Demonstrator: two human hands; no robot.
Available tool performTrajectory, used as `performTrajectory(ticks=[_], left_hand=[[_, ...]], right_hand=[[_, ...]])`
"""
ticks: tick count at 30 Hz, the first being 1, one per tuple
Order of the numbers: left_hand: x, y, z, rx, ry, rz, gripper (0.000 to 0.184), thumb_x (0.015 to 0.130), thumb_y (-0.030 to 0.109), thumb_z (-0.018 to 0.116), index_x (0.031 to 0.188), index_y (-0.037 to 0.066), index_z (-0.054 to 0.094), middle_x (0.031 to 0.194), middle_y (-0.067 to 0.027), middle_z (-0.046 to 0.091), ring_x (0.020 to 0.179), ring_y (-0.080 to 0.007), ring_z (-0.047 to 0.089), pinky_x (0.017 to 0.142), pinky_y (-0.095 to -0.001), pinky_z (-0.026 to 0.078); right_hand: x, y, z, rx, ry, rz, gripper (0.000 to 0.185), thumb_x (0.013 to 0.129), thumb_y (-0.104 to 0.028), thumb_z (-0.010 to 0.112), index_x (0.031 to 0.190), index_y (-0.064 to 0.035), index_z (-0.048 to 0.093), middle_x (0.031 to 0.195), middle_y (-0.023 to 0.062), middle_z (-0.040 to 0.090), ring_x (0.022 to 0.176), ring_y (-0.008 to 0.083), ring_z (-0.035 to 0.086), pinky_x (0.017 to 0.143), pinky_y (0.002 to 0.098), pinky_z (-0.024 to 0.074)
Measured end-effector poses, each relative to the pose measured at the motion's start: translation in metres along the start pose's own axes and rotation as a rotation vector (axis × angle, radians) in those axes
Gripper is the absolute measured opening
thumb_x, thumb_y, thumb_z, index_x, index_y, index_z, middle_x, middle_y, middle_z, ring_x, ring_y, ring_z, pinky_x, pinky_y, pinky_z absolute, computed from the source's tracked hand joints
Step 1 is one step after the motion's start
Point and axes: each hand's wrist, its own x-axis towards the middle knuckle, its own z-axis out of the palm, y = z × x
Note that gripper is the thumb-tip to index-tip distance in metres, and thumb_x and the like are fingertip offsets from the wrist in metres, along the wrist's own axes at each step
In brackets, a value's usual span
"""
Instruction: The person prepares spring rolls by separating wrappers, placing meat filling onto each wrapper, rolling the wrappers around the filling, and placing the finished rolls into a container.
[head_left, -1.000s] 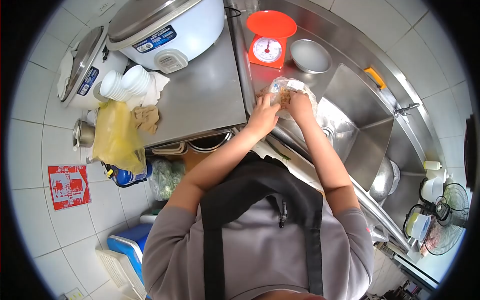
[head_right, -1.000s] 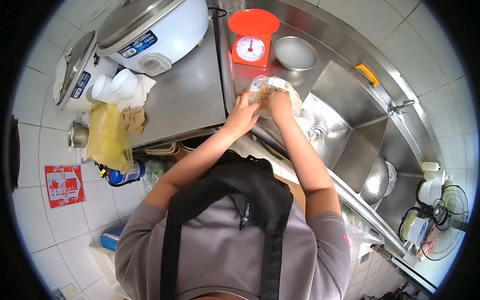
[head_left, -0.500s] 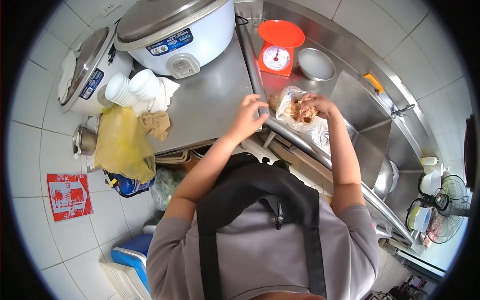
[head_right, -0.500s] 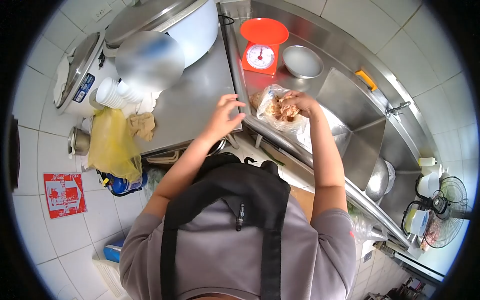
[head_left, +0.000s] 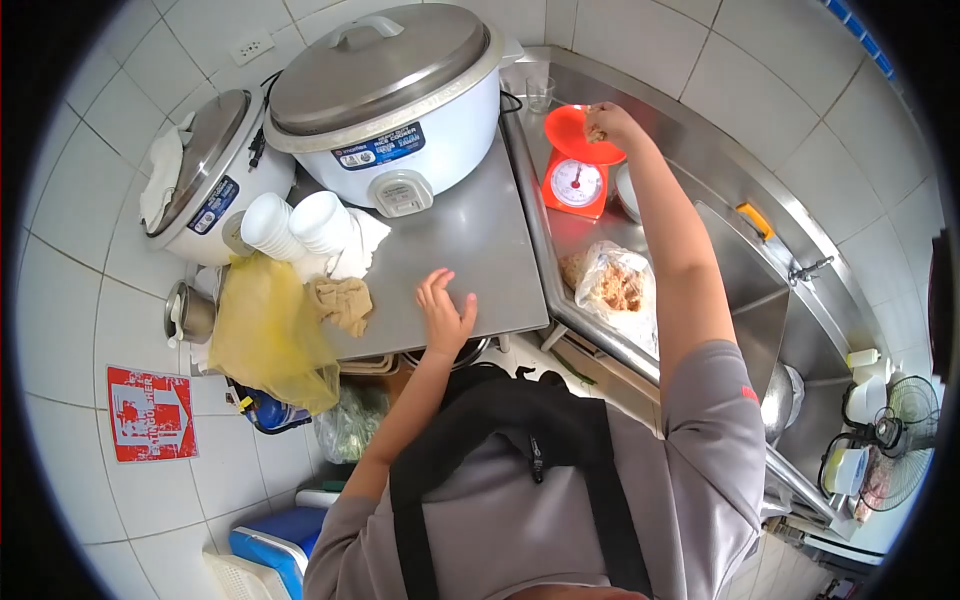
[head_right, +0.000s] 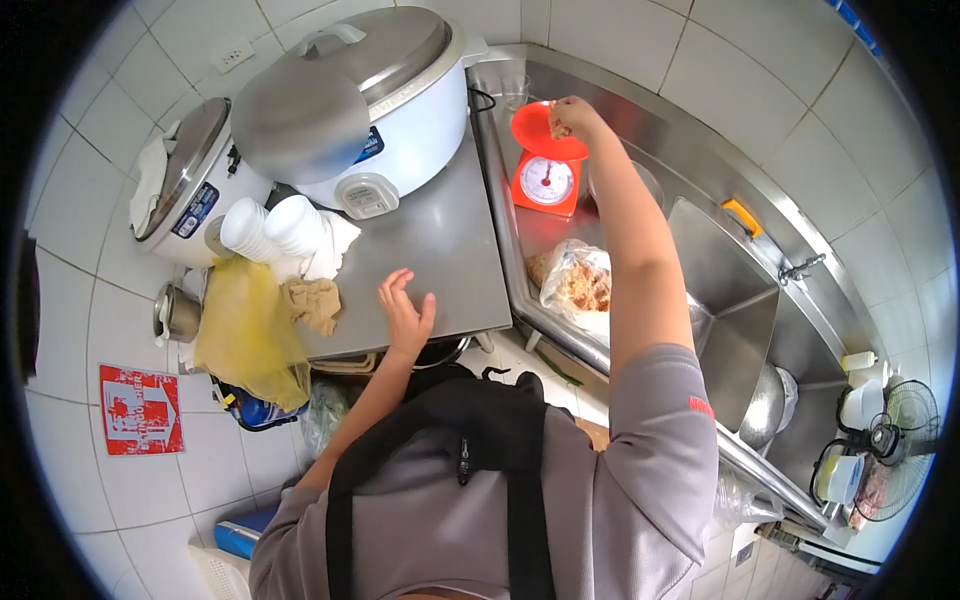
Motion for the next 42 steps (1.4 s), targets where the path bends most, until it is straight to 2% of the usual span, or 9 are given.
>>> performTrajectory(ticks=[5, 11, 13, 17, 21, 25, 29, 36, 42], left_hand=[[0.000, 0.000, 0.003, 0.010, -0.044, 0.071, 0.046, 0.077, 0.023, 0.063, 0.114, 0.001, 0.047, 0.119, -0.0164, 0.047, 0.108, -0.0357, 0.042, 0.095, -0.0469, 0.031], [0.001, 0.005, -0.004, -0.003, -0.026, 0.057, 0.045, 0.076, 0.018, 0.065, 0.113, 0.002, 0.047, 0.118, -0.0162, 0.048, 0.108, -0.0353, 0.044, 0.094, -0.0451, 0.033], [0.000, 0.001, -0.007, -0.100, 0.024, 0.010, 0.043, 0.076, 0.015, 0.064, 0.113, 0.003, 0.046, 0.119, -0.0165, 0.047, 0.109, -0.0356, 0.042, 0.095, -0.0438, 0.033], [-0.005, -0.010, -0.057, -0.074, 0.222, -0.243, 0.029, 0.078, 0.013, 0.063, 0.103, 0.003, 0.053, 0.101, -0.0144, 0.055, 0.092, -0.0318, 0.053, 0.081, -0.0391, 0.043], [-0.048, -0.034, -0.162, 0.151, 0.233, -0.401, 0.014, 0.084, 0.015, 0.060, 0.082, 0.002, 0.059, 0.061, -0.0077, 0.057, 0.055, -0.0212, 0.055, 0.055, -0.0296, 0.044], [-0.095, -0.125, -0.229, 0.341, 0.158, -1.046, 0.028, 0.086, 0.025, 0.051, 0.083, 0.000, 0.063, 0.069, -0.0145, 0.064, 0.059, -0.0243, 0.064, 0.054, -0.0336, 0.049], [-0.053, -0.132, -0.254, 0.146, 0.085, -1.111, 0.027, 0.086, 0.019, 0.049, 0.100, 0.001, 0.063, 0.071, -0.0154, 0.065, 0.050, -0.0209, 0.062, 0.046, -0.0352, 0.047], [0.016, -0.168, -0.261, -0.523, 0.088, -0.806, 0.040, 0.089, 0.008, 0.043, 0.127, 0.007, 0.053, 0.082, -0.0041, 0.058, 0.071, -0.0098, 0.053, 0.063, -0.0254, 0.046], [-0.012, -0.180, -0.289, -0.395, 0.136, -1.067, 0.038, 0.087, 0.017, 0.053, 0.124, 0.008, 0.051, 0.093, -0.0059, 0.056, 0.090, -0.0136, 0.053, 0.081, -0.0273, 0.043]], right_hand=[[0.031, 0.026, 0.020, -0.726, 0.376, -0.145, 0.022, 0.087, -0.012, 0.052, 0.107, -0.0012, 0.055, 0.080, 0.0135, 0.068, 0.063, 0.0216, 0.065, 0.051, 0.0349, 0.0510], [0.020, -0.002, 0.030, -1.138, 0.248, 0.060, 0.026, 0.072, -0.031, 0.073, 0.073, -0.0046, 0.070, 0.074, 0.0126, 0.069, 0.072, 0.0251, 0.068, 0.066, 0.0397, 0.0521], [0.027, 0.009, 0.022, -1.233, 0.389, -0.287, 0.030, 0.074, -0.030, 0.072, 0.084, -0.0014, 0.067, 0.074, 0.0150, 0.067, 0.073, 0.0309, 0.067, 0.065, 0.0417, 0.0511], [0.038, 0.022, 0.010, -0.801, 0.126, -0.015, 0.037, 0.075, -0.028, 0.070, 0.098, -0.0006, 0.064, 0.090, 0.0195, 0.067, 0.087, 0.0323, 0.065, 0.072, 0.0423, 0.0500], [0.046, 0.023, -0.010, -1.128, 0.358, -0.401, 0.043, 0.076, -0.027, 0.071, 0.109, -0.0021, 0.061, 0.095, 0.0216, 0.065, 0.089, 0.0339, 0.062, 0.080, 0.0434, 0.0473], [0.057, 0.027, -0.022, -0.911, 0.731, -0.851, 0.049, 0.077, -0.031, 0.070, 0.114, -0.0017, 0.058, 0.094, 0.0143, 0.065, 0.084, 0.0275, 0.061, 0.077, 0.0397, 0.0482], [-0.041, -0.060, 0.096, 0.763, 0.006, -0.446, 0.034, 0.086, -0.026, 0.064, 0.109, -0.0011, 0.059, 0.075, -0.0009, 0.052, 0.062, 0.0081, 0.045, 0.055, 0.0232, 0.0387], [-0.170, -0.056, 0.465, 0.358, -1.305, 0.243, 0.022, 0.085, -0.017, 0.059, 0.106, -0.0103, 0.056, 0.069, -0.0050, 0.045, 0.052, 0.0039, 0.036, 0.042, 0.0193, 0.0268], [-0.152, -0.024, 0.564, 0.479, -1.094, 0.441, 0.056, 0.082, -0.010, 0.057, 0.133, -0.0081, 0.033, 0.060, -0.0002, 0.047, 0.044, 0.0078, 0.034, 0.039, 0.0218, 0.0251]])
